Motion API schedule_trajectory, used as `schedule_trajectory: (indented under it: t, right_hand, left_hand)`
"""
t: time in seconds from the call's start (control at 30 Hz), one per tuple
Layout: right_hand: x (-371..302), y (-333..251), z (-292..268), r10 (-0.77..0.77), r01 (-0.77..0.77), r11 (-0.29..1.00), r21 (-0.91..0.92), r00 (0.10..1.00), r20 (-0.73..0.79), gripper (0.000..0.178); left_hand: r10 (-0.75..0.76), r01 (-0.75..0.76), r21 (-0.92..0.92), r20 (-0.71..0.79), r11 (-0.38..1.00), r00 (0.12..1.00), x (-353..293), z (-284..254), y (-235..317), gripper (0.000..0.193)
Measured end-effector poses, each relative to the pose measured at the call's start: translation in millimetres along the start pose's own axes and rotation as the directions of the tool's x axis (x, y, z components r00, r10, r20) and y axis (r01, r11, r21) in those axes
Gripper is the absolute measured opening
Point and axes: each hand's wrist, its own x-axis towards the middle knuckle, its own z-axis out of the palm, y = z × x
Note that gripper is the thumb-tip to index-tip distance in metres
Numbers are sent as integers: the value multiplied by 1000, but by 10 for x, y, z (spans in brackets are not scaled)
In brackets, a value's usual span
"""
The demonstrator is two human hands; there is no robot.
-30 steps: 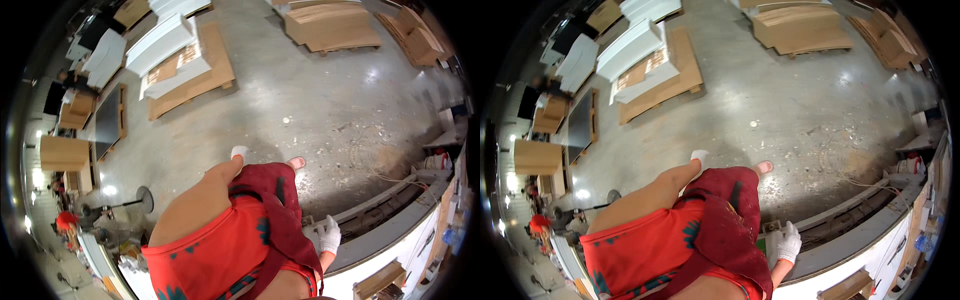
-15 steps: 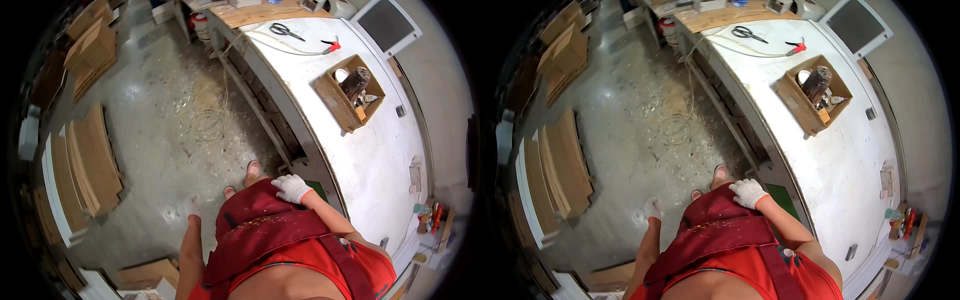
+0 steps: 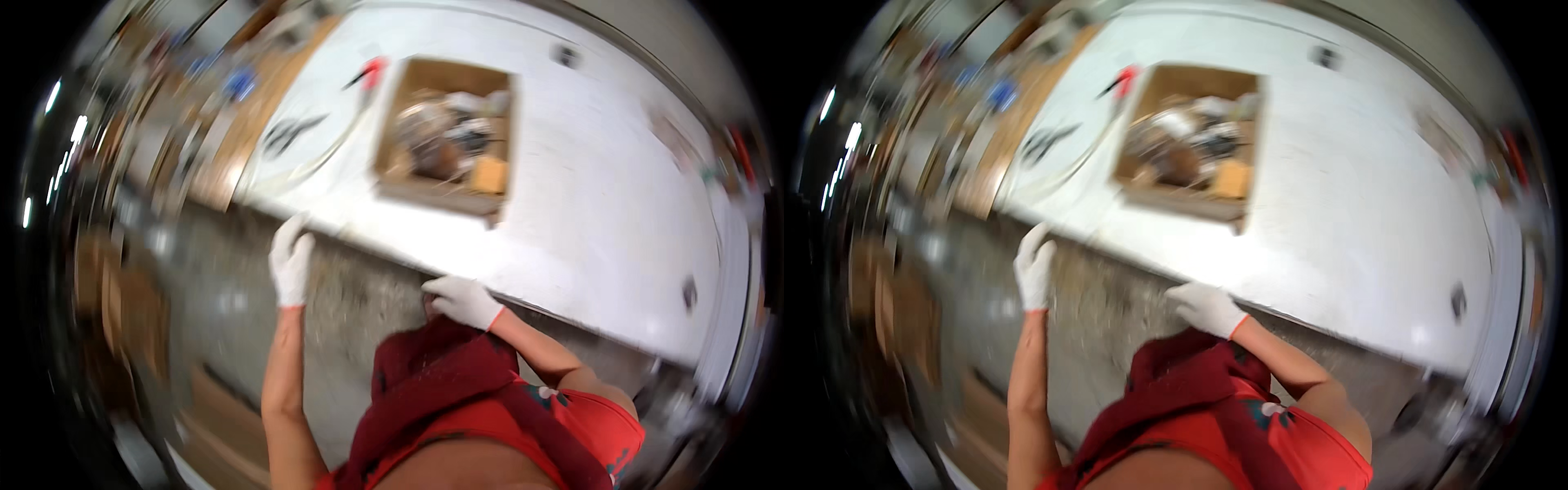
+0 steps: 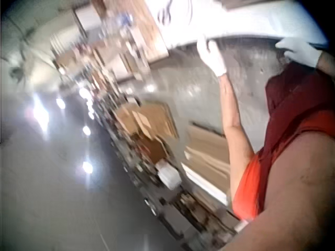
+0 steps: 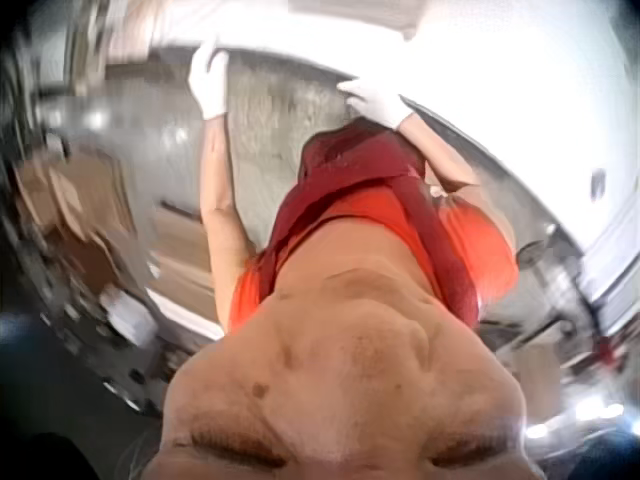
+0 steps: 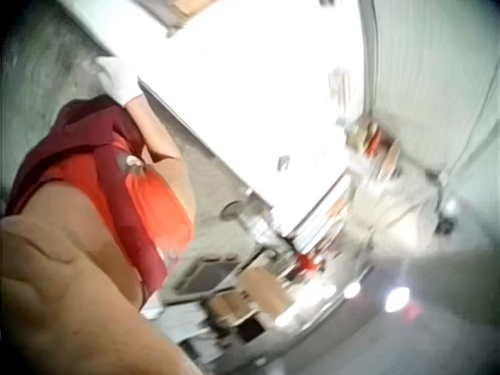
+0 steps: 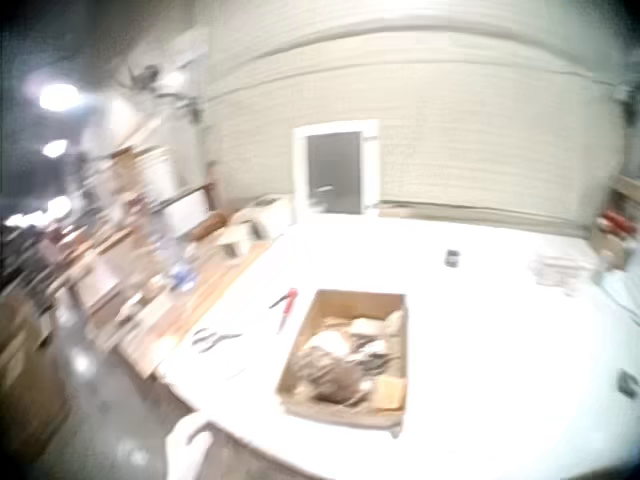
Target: The person stacks white wooden planks on a workbench and a cardboard sheet on the floor. They repeatedly pick up planks, align them, and place them into piles. The person also uses a red spray gun to apply a substance to the stacked planks on the workbench.
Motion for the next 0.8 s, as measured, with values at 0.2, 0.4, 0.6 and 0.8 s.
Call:
schedule_trajectory:
  t: [0.2, 0.4, 0.6, 0.8]
  right_hand:
    - [-220, 239, 177, 100, -83, 990, 116, 984, -147, 41]
    - [-1073, 93, 340, 422, -417, 904, 95, 831, -362, 42]
    - [-1247, -213, 678, 572, -516, 818, 253, 692, -440, 43]
    - [-496, -332, 1211, 423, -180, 802, 569, 845, -328, 57]
  left_hand:
    - [34, -159, 436, 281, 886, 959, 1867, 354, -1624, 56]
    - [4, -174, 256, 552, 951, 834, 2432, 1090, -2090, 30]
    - [-400, 507, -161, 436, 847, 806, 1696, 686, -1563, 26]
    - [-222, 443, -476, 451, 759, 864, -137, -223, -452, 25]
